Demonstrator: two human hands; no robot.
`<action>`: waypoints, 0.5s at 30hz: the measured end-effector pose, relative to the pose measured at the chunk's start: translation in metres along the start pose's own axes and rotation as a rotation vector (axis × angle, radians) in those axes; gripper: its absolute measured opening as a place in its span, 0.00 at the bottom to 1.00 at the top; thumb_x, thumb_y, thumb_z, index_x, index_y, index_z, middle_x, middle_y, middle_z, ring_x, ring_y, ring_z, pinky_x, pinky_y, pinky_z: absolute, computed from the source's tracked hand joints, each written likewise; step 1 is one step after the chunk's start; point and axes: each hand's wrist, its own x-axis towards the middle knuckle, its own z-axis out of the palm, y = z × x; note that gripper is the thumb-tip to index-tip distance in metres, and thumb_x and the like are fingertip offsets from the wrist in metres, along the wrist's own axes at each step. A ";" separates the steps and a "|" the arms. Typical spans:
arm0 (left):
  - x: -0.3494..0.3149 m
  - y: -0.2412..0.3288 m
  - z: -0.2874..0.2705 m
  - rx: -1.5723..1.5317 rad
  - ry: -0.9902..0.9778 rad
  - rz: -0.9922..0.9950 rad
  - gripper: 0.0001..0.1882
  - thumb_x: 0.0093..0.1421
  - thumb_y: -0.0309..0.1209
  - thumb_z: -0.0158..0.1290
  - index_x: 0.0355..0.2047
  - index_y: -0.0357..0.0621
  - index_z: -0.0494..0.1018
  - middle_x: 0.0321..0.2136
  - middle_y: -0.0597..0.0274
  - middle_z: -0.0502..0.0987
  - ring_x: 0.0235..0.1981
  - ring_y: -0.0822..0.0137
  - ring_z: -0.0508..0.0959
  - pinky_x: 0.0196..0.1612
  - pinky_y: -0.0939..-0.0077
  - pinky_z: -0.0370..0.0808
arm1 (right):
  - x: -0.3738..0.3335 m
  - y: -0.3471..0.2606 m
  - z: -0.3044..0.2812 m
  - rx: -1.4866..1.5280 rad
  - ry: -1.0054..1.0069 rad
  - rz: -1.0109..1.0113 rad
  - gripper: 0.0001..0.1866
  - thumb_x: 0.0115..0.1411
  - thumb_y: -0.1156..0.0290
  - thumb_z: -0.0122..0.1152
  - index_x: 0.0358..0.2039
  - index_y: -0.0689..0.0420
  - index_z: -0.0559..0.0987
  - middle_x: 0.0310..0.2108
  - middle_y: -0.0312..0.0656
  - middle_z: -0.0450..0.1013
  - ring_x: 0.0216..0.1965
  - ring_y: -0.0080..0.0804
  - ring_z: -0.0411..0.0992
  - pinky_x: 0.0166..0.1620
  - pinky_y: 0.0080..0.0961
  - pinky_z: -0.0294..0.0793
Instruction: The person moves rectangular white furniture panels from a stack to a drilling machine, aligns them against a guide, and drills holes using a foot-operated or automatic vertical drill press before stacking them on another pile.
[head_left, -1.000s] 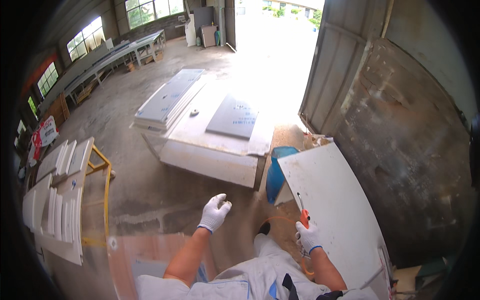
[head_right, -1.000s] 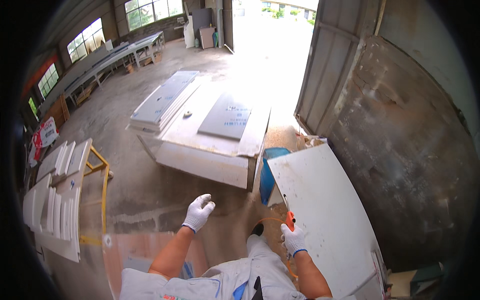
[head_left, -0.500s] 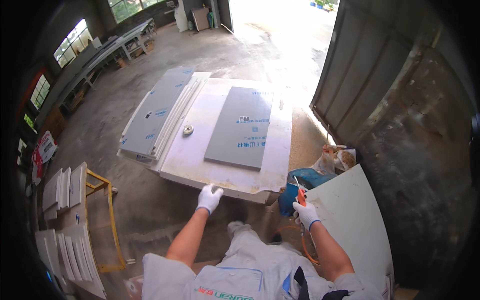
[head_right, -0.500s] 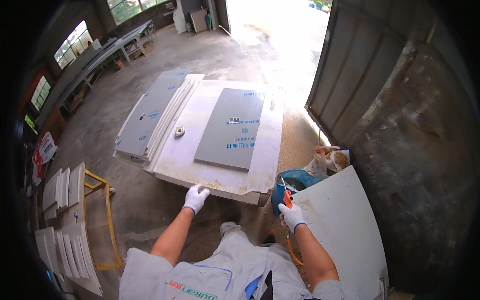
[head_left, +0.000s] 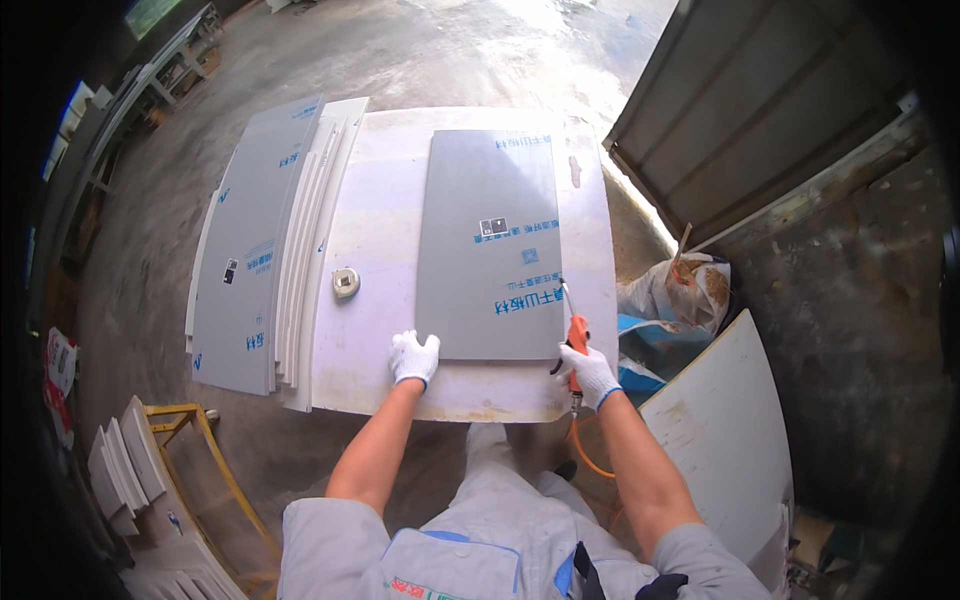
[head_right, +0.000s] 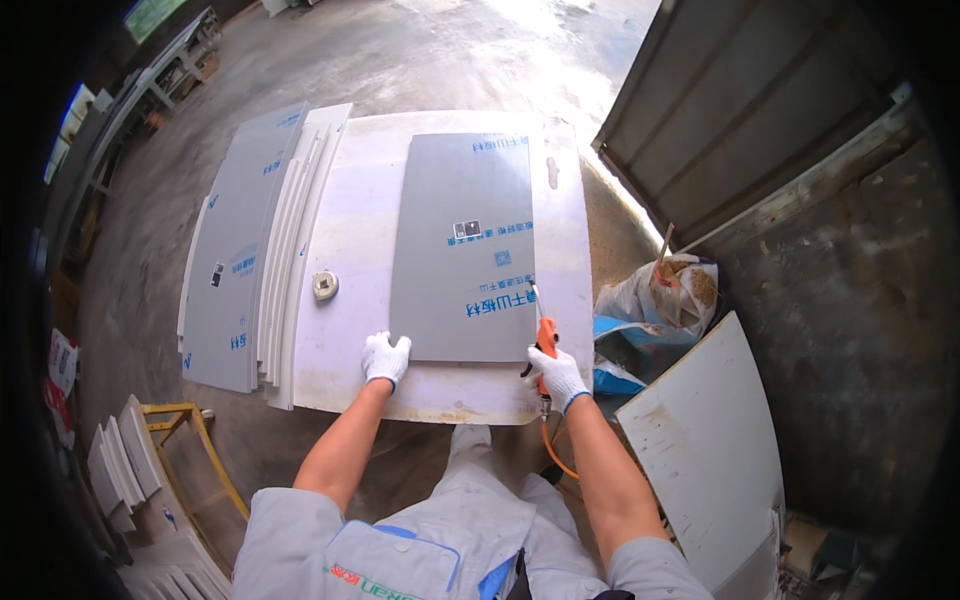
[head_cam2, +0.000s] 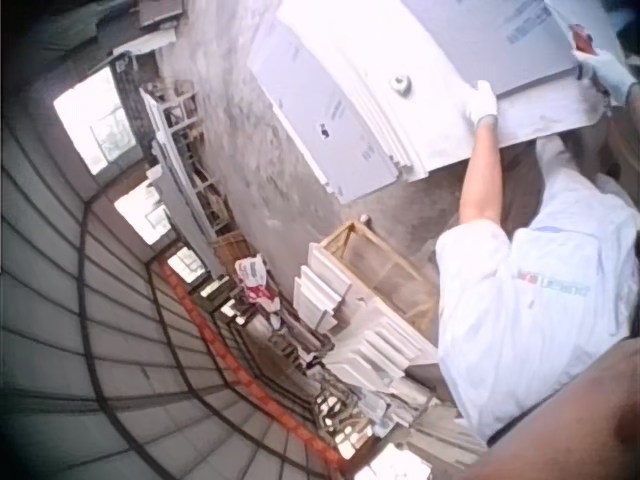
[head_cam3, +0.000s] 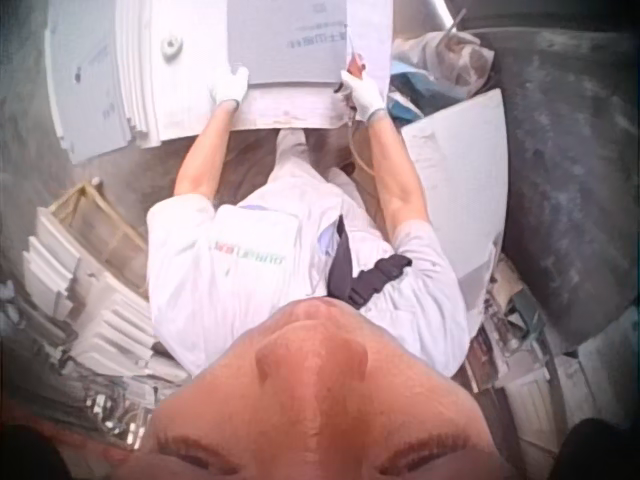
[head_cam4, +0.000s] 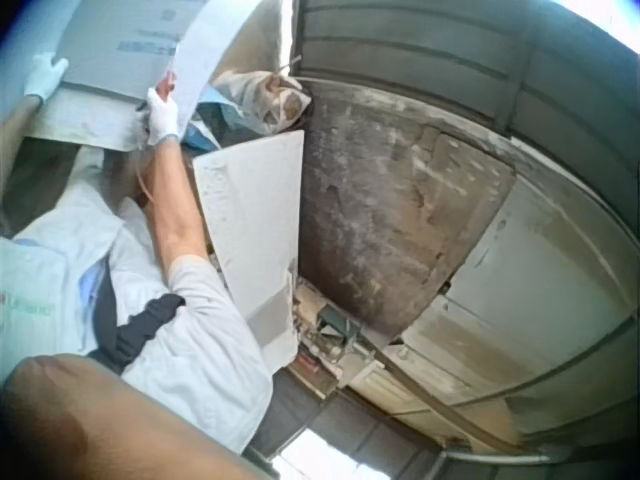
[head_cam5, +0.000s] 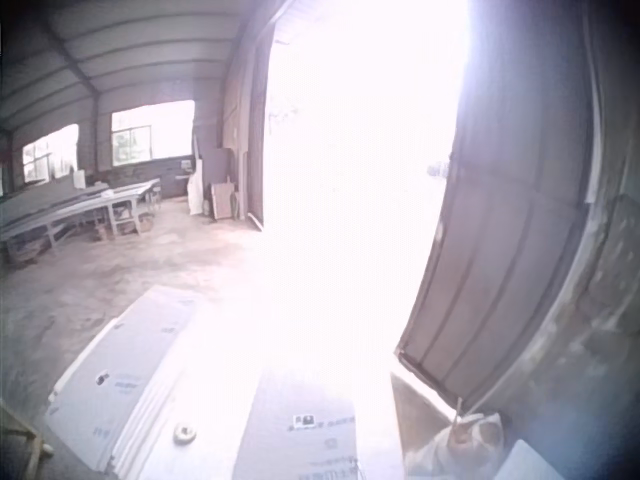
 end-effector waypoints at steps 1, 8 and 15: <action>-0.004 0.000 -0.002 -0.004 -0.020 0.004 0.35 0.58 0.51 0.54 0.55 0.31 0.75 0.53 0.36 0.74 0.55 0.43 0.75 0.60 0.54 0.72 | -0.008 -0.002 0.003 0.080 0.058 0.029 0.18 0.62 0.58 0.68 0.42 0.60 0.78 0.23 0.39 0.74 0.19 0.30 0.73 0.23 0.29 0.72; -0.064 -0.036 0.025 -0.108 0.000 0.116 0.33 0.56 0.47 0.56 0.50 0.26 0.76 0.46 0.34 0.75 0.50 0.41 0.75 0.56 0.55 0.72 | -0.044 0.026 -0.004 0.033 0.073 0.049 0.15 0.63 0.61 0.65 0.37 0.60 0.77 0.18 0.40 0.71 0.16 0.31 0.70 0.22 0.30 0.70; -0.137 -0.095 0.014 -0.177 -0.370 0.131 0.22 0.59 0.45 0.56 0.40 0.37 0.82 0.37 0.43 0.82 0.41 0.46 0.81 0.46 0.54 0.75 | -0.123 0.094 -0.035 -0.121 0.087 0.266 0.19 0.60 0.55 0.66 0.35 0.60 0.81 0.20 0.41 0.74 0.19 0.30 0.73 0.25 0.30 0.73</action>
